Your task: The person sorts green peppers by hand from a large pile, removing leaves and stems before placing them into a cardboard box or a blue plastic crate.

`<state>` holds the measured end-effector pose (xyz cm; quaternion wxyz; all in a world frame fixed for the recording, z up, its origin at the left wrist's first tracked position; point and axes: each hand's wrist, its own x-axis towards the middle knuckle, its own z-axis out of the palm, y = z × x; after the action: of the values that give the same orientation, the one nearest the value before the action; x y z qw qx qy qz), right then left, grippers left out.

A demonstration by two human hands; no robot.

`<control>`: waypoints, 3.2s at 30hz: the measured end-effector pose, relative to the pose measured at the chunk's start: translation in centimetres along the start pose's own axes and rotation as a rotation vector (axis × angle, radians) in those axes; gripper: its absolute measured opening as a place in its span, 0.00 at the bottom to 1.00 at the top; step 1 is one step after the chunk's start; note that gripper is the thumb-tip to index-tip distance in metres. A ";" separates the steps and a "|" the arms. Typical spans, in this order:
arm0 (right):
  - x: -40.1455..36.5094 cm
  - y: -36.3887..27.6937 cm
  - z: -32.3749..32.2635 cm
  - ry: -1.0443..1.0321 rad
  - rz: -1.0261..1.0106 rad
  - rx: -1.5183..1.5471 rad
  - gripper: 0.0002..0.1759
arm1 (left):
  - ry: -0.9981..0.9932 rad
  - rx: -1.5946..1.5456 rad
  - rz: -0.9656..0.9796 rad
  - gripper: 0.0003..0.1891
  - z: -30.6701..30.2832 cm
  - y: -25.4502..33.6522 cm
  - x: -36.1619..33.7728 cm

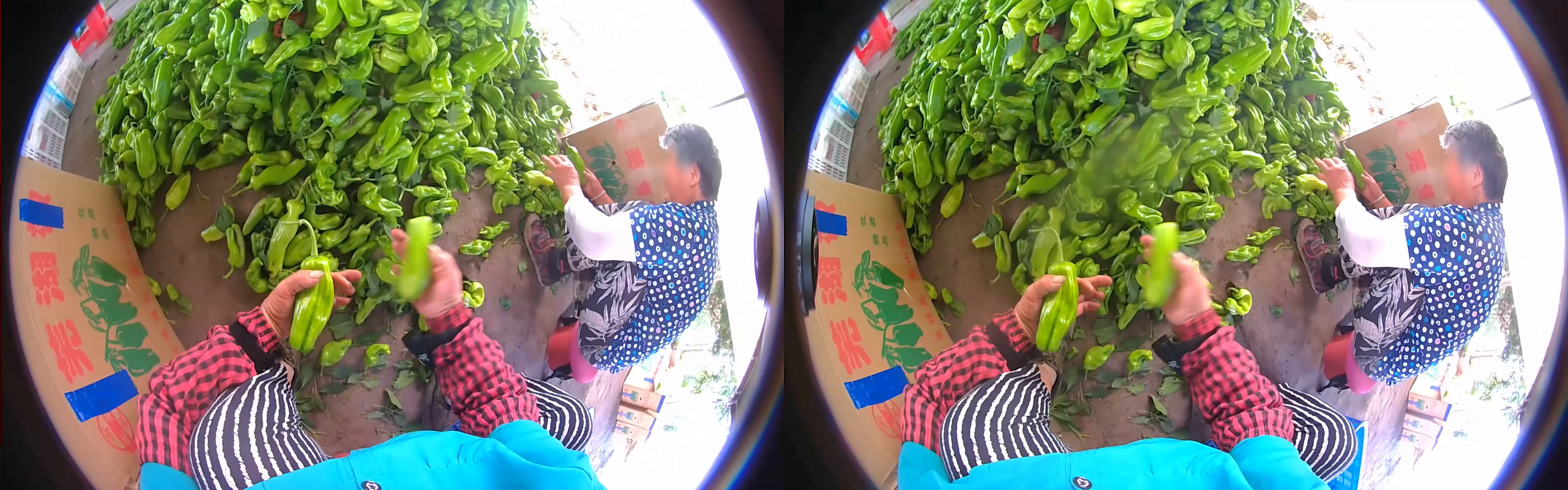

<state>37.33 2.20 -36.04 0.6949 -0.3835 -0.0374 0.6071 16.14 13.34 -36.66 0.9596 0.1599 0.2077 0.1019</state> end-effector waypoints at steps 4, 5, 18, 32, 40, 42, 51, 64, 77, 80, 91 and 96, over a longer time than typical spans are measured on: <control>0.5 4.9 2.0 0.040 0.012 -0.541 0.26 | -0.004 0.087 -0.040 0.23 -0.3 -0.1 -0.1; 0.8 4.9 2.8 -0.075 -0.127 -0.782 0.19 | 0.021 0.141 -0.102 0.23 0.2 0.7 -0.7; 12.5 -6.7 -14.9 0.783 -0.091 -1.841 0.32 | 0.082 0.048 -0.106 0.21 -0.2 1.4 -1.0; 1.6 -4.0 -6.1 0.087 0.116 0.007 0.22 | 0.179 0.168 -0.153 0.16 0.0 0.5 1.2; -1.6 2.3 3.6 0.056 0.332 -0.130 0.19 | 0.073 0.053 -0.057 0.30 -0.2 0.3 0.9; -1.7 3.6 5.5 -0.035 0.156 -0.487 0.21 | 0.084 0.062 -0.019 0.30 -0.7 0.5 0.4; 0.2 -0.9 3.6 -0.431 0.029 -1.326 0.17 | 0.164 0.048 0.260 0.32 0.0 1.5 0.3; 14.3 -8.5 -10.3 0.348 -0.222 -2.171 0.39 | 0.088 0.028 0.163 0.37 -1.2 2.1 -0.8; 3.3 -5.8 -5.2 0.287 0.056 -0.694 0.21 | -0.098 -0.031 0.074 0.38 0.2 1.6 -0.1; 0.9 -0.3 0.3 0.126 0.035 -0.667 0.22 | -0.146 -0.029 0.035 0.39 0.9 1.9 -0.4; -1.4 3.8 3.9 -0.365 -0.483 -1.276 0.29 | -0.280 0.007 0.127 0.33 -1.7 1.3 -1.9; -1.3 2.3 2.9 -0.481 -0.275 -1.048 0.22 | -0.316 -0.050 0.185 0.33 -1.9 0.3 -1.9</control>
<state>33.62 2.40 -34.73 0.4570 -0.5188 -0.5382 0.4821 13.61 13.61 -37.55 0.9706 0.1684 0.0362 0.1682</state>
